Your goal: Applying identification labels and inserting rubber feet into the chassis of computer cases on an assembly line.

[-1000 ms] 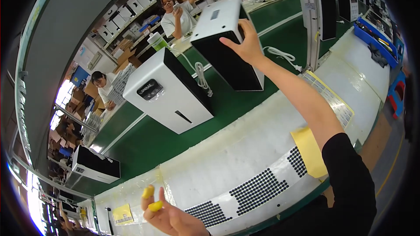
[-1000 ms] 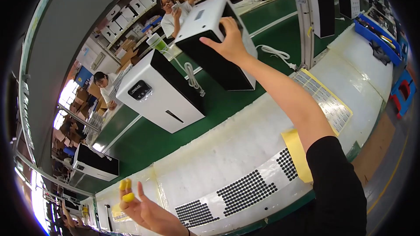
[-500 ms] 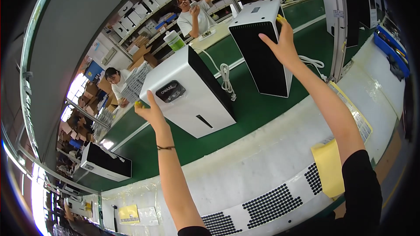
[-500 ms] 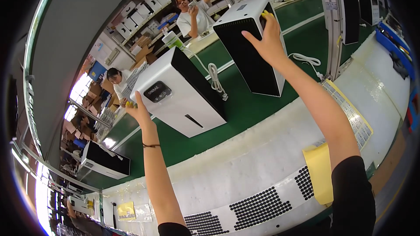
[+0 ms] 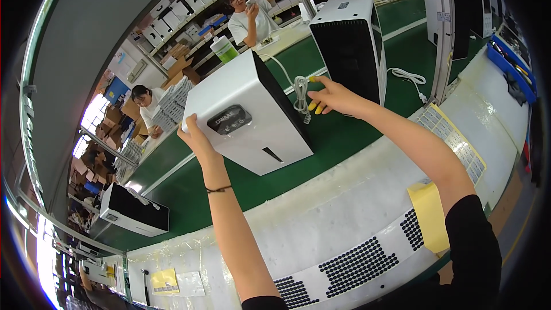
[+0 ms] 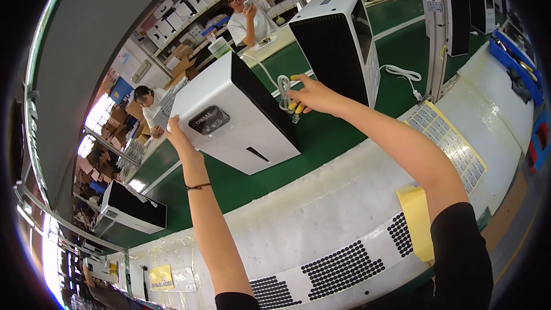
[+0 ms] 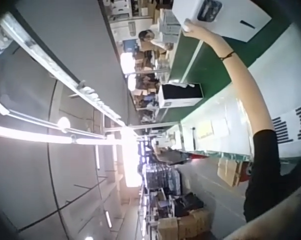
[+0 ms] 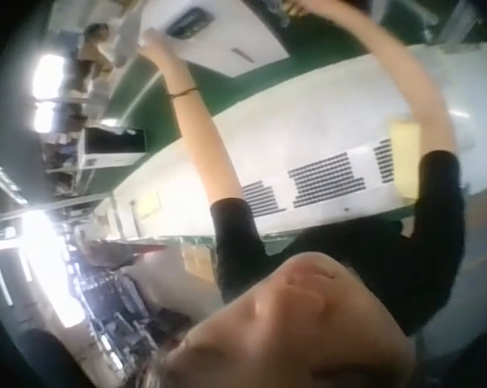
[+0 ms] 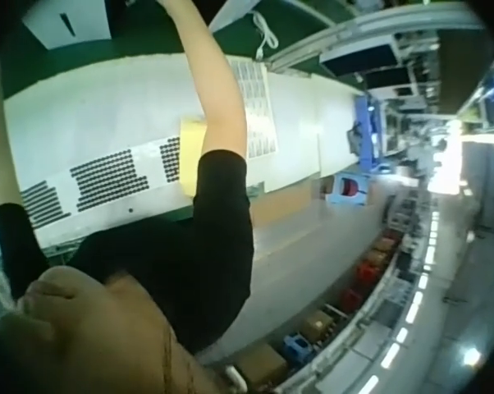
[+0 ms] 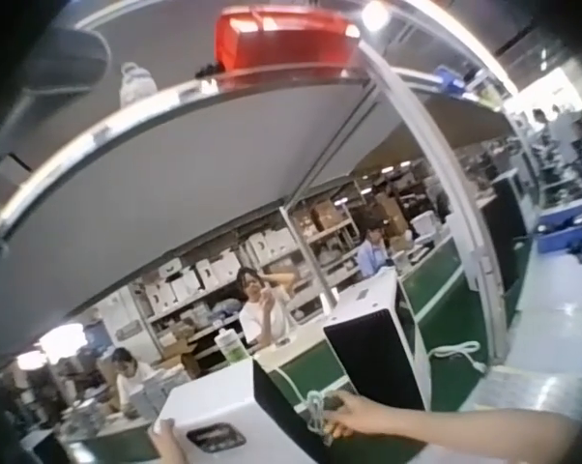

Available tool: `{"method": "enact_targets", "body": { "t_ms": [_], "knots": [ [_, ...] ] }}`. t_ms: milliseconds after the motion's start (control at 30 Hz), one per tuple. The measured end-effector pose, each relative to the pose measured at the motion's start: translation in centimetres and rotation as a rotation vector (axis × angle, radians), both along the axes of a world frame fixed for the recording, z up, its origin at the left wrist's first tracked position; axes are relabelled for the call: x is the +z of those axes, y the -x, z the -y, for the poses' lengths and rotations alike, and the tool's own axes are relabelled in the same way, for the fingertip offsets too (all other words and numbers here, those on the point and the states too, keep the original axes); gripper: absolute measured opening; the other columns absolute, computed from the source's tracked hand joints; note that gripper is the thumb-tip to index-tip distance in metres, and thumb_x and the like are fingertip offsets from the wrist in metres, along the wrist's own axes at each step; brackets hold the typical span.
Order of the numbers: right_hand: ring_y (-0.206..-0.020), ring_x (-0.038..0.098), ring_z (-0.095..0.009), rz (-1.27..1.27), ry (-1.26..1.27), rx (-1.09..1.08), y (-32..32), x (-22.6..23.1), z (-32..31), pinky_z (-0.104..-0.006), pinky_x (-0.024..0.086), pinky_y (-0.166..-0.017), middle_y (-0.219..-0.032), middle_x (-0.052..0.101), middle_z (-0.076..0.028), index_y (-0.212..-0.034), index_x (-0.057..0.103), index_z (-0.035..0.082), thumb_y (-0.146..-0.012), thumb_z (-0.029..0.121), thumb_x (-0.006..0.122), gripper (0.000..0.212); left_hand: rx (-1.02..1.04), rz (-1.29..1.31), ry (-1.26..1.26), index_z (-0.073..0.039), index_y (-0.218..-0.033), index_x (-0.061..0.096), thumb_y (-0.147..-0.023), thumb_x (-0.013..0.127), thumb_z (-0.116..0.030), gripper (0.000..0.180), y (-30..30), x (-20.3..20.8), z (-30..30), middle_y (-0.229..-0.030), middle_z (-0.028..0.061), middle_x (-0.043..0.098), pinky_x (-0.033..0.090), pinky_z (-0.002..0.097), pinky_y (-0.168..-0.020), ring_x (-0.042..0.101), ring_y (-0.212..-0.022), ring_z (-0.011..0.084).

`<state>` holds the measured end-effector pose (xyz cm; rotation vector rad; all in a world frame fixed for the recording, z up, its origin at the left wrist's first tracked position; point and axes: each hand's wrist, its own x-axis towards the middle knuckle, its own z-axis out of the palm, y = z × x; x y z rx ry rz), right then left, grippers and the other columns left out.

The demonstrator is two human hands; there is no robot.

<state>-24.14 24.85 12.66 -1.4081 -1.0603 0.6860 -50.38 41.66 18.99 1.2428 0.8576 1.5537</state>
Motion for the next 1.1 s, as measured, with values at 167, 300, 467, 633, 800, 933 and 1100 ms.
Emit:
{"method": "enact_targets", "body": {
  "t_ms": [167,300,467,633,800,933,1100],
  "knots": [
    [-0.109,0.058,-0.032,-0.317,0.183,0.27,-1.1,-1.0,-0.1,-0.0409,0.053,-0.089,-0.123,0.053,-0.026,-0.146,0.015,-0.003,-0.097,0.049,0.044,0.077,-0.035,0.035,-0.059,-0.006,-0.13,0.036,-0.086,0.056,-0.033,0.056,3.3,-2.9,4.7,-0.121,0.0108,0.046,0.036,0.0371,-0.097,0.044,-0.113,0.0226],
    [-0.118,0.051,-0.039,-0.704,0.273,0.368,-0.1,-1.0,-0.1,-0.0465,0.049,-0.095,-0.131,0.045,-0.028,-0.143,0.012,-0.011,-0.095,0.057,0.037,0.087,-0.293,0.431,-0.092,-0.006,-0.127,0.046,-0.094,0.044,-0.037,0.045,5.4,-8.1,4.9,-0.124,0.0085,0.051,0.037,0.0407,-0.1,0.047,-0.117,0.0212],
    [-0.126,0.039,-0.044,-0.814,0.277,0.16,5.3,-1.7,1.9,-0.0675,0.024,-0.102,-0.134,0.043,-0.021,-0.121,0.049,0.013,-0.092,0.04,0.036,0.042,-0.443,0.221,0.082,-0.004,-0.131,0.047,-0.092,0.052,-0.034,0.049,5.8,-16.8,7.3,-0.13,0.0104,0.052,0.044,0.0384,-0.098,0.051,-0.117,0.0229],
    [-0.121,0.044,-0.035,-1.021,0.016,0.057,7.9,-5.0,6.8,-0.0562,0.031,-0.102,-0.131,0.048,-0.018,-0.127,0.049,0.009,-0.089,0.046,0.042,0.053,-0.655,0.239,0.05,-0.004,-0.129,0.049,-0.094,0.05,-0.031,0.044,8.0,-20.3,10.4,-0.129,0.0096,0.053,0.046,0.0348,-0.096,0.054,-0.115,0.0221],
    [-0.103,0.06,-0.022,-0.966,0.009,0.154,8.8,-6.0,9.8,-0.0376,0.049,-0.091,-0.109,0.064,-0.012,-0.114,0.061,0.007,-0.091,0.051,0.053,0.051,-0.847,0.271,0.097,-0.007,-0.138,0.04,-0.095,0.045,-0.026,0.047,10.1,-20.9,11.9,-0.135,0.0086,0.048,0.043,0.0333,-0.101,0.053,-0.117,0.0242],
    [-0.102,0.062,-0.015,-1.07,-0.078,0.257,8.9,-7.2,11.7,-0.0306,0.054,-0.084,-0.112,0.063,-0.007,-0.125,0.055,0.014,-0.095,0.04,0.052,0.039,-0.907,0.492,0.246,-0.012,-0.149,0.024,-0.082,0.048,-0.009,0.072,8.5,-12.4,16.2,-0.144,0.0123,0.039,0.04,0.032,-0.104,0.048,-0.125,0.0271],
    [-0.11,0.057,-0.014,-0.775,-0.317,0.235,9.8,-4.1,9.8,-0.0305,0.05,-0.091,-0.127,0.053,-0.004,-0.144,0.034,0.017,-0.096,0.039,0.05,0.055,-0.535,0.127,-0.256,-0.005,-0.15,0.016,-0.077,0.061,-0.016,0.087,9.7,-6.4,19.7,-0.15,0.016,0.027,0.035,0.0361,-0.107,0.033,-0.135,0.0278]
  ]
}}
